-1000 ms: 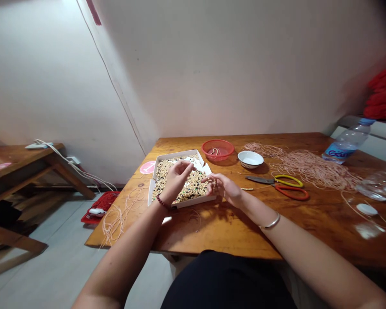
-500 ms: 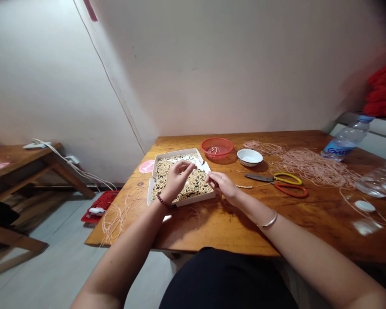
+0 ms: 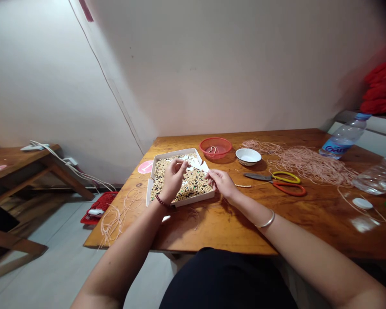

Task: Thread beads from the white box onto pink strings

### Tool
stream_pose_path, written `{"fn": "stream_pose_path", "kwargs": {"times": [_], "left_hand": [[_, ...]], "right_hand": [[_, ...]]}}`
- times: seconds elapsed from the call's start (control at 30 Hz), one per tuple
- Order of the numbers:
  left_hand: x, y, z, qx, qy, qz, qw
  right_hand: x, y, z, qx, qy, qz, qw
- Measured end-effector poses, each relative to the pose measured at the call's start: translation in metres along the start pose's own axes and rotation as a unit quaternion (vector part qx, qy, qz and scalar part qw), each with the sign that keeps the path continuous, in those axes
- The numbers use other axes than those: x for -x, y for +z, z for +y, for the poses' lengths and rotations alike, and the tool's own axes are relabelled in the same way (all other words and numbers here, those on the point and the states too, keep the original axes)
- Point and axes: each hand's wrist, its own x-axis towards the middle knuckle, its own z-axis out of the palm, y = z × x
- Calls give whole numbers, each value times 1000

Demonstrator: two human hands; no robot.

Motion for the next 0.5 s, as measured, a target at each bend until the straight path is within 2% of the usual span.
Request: {"fn": "stream_pose_path", "kwargs": {"times": [0.23,0.37,0.5], "left_hand": [[-2,-2,7,-12,-18,3,1000],[-1,-2,8,-19,-25,5,999],[0,-2,9,2,-56,0,998]], "right_hand": [[1,-2,-4,-83,90,-39,992],[2,-2,-7,-90,72,-73,991],[2,1,-7,-64,52,-79,993]]}}
